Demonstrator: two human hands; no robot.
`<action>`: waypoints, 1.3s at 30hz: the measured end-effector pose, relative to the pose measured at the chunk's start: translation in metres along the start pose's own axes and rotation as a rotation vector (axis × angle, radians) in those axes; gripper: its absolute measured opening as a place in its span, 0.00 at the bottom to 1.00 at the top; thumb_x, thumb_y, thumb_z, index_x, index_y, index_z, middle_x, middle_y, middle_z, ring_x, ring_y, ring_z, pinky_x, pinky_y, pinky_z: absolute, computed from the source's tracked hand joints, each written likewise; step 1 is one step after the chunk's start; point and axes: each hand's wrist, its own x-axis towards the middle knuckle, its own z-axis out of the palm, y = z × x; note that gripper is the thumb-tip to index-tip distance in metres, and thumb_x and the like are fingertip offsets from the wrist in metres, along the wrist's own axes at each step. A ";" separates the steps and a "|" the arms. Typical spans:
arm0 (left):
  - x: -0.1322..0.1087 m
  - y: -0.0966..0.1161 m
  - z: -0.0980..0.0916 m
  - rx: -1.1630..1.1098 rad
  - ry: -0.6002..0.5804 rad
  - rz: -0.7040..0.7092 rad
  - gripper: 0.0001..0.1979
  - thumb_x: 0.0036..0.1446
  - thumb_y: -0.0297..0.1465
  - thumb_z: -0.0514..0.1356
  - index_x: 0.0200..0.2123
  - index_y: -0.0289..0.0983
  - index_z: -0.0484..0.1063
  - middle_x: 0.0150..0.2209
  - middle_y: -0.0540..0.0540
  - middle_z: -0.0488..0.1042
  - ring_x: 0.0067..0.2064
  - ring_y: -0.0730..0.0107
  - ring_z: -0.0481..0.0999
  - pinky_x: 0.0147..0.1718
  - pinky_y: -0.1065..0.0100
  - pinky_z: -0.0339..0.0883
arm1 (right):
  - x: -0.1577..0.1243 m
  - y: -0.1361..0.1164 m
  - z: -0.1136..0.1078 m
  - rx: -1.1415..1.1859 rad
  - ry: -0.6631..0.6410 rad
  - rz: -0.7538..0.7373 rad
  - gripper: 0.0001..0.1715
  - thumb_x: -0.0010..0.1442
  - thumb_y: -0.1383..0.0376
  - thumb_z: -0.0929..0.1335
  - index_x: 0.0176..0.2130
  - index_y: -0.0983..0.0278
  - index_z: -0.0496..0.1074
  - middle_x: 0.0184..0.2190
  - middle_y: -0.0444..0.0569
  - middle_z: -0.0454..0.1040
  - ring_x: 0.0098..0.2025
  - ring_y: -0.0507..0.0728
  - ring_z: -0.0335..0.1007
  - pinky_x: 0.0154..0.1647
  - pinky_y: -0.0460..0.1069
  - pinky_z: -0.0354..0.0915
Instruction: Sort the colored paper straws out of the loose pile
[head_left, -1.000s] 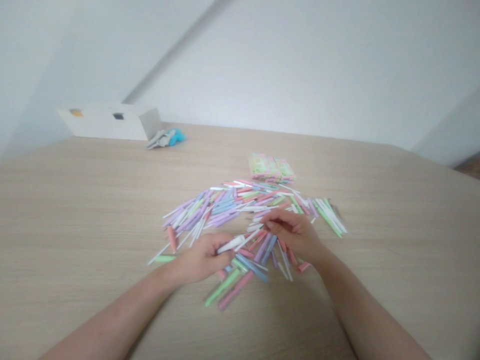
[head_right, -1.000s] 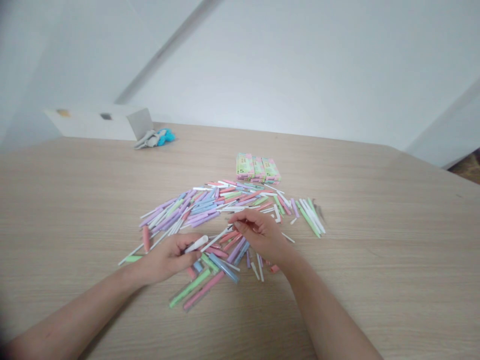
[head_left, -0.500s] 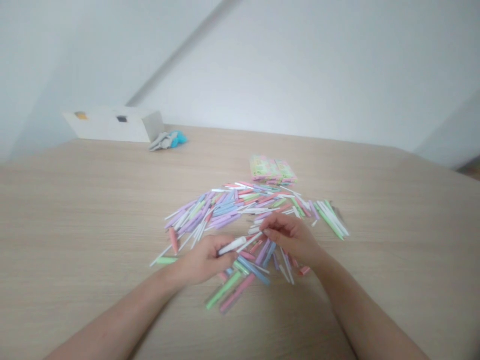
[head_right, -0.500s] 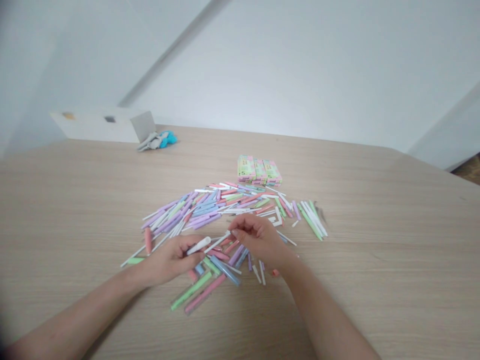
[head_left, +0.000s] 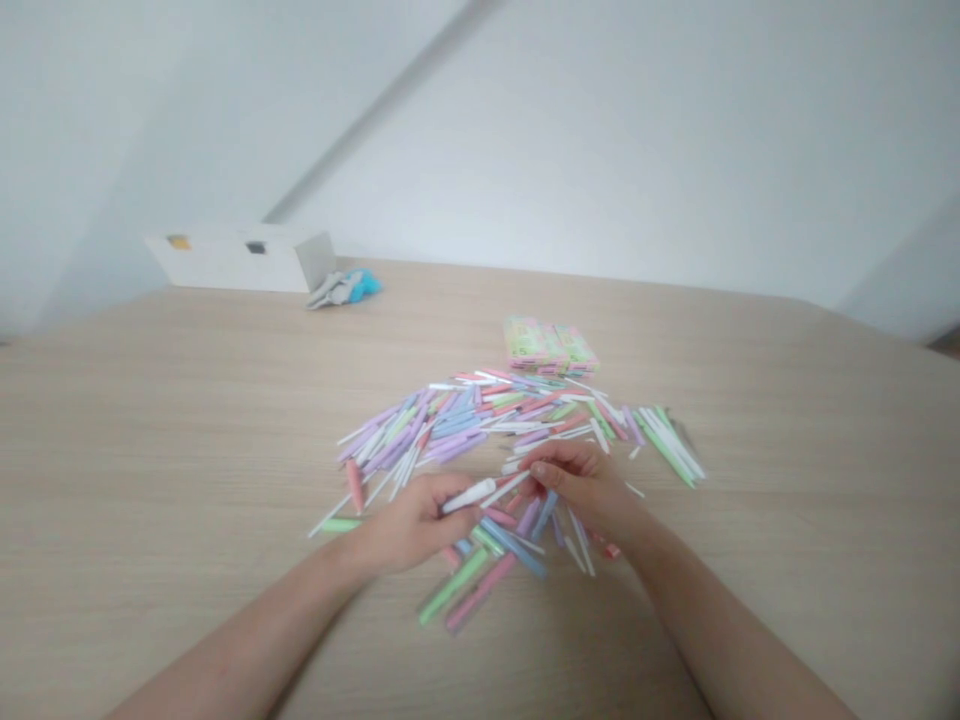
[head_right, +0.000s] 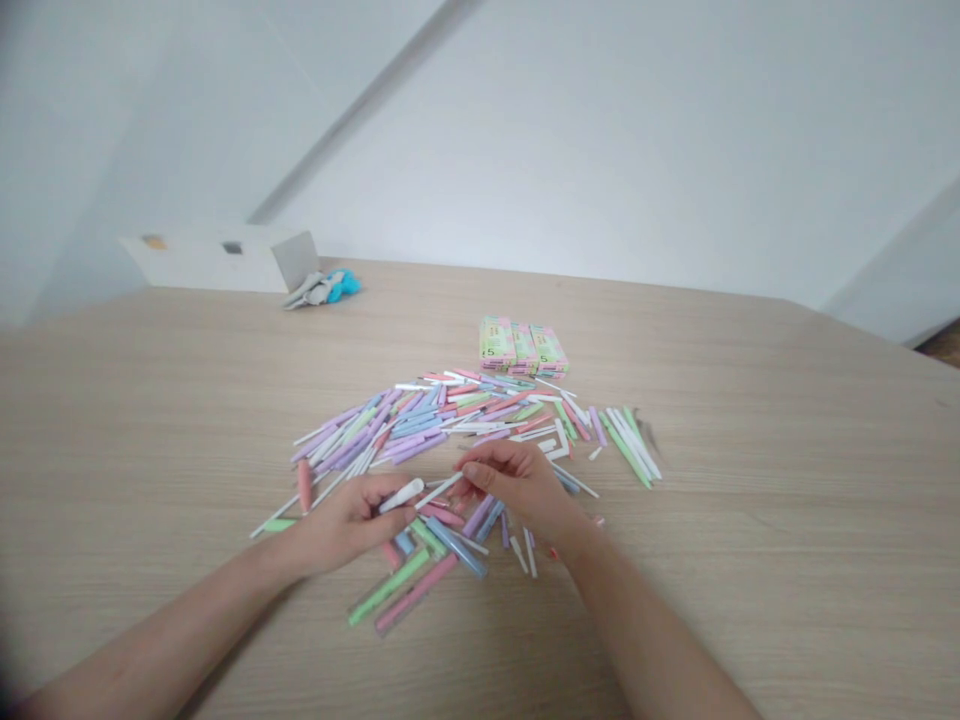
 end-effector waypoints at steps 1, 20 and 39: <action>0.000 0.001 0.000 0.003 0.001 0.001 0.16 0.60 0.39 0.54 0.42 0.34 0.72 0.31 0.48 0.71 0.29 0.72 0.73 0.25 0.72 0.71 | 0.000 0.000 0.001 0.002 0.002 0.004 0.09 0.53 0.60 0.71 0.33 0.63 0.76 0.23 0.44 0.77 0.23 0.49 0.72 0.24 0.42 0.66; 0.000 0.004 0.000 0.008 0.018 0.022 0.17 0.60 0.40 0.54 0.44 0.36 0.74 0.36 0.46 0.74 0.32 0.70 0.74 0.24 0.73 0.72 | -0.002 0.001 0.008 0.072 0.033 0.002 0.11 0.55 0.59 0.70 0.35 0.62 0.78 0.22 0.44 0.76 0.23 0.49 0.70 0.25 0.43 0.65; -0.001 -0.004 -0.003 -0.044 0.134 -0.021 0.18 0.62 0.42 0.50 0.39 0.35 0.69 0.26 0.51 0.67 0.23 0.77 0.63 0.19 0.77 0.63 | 0.003 -0.018 -0.006 0.270 0.414 -0.206 0.07 0.52 0.61 0.70 0.29 0.63 0.75 0.21 0.43 0.71 0.22 0.49 0.64 0.21 0.44 0.61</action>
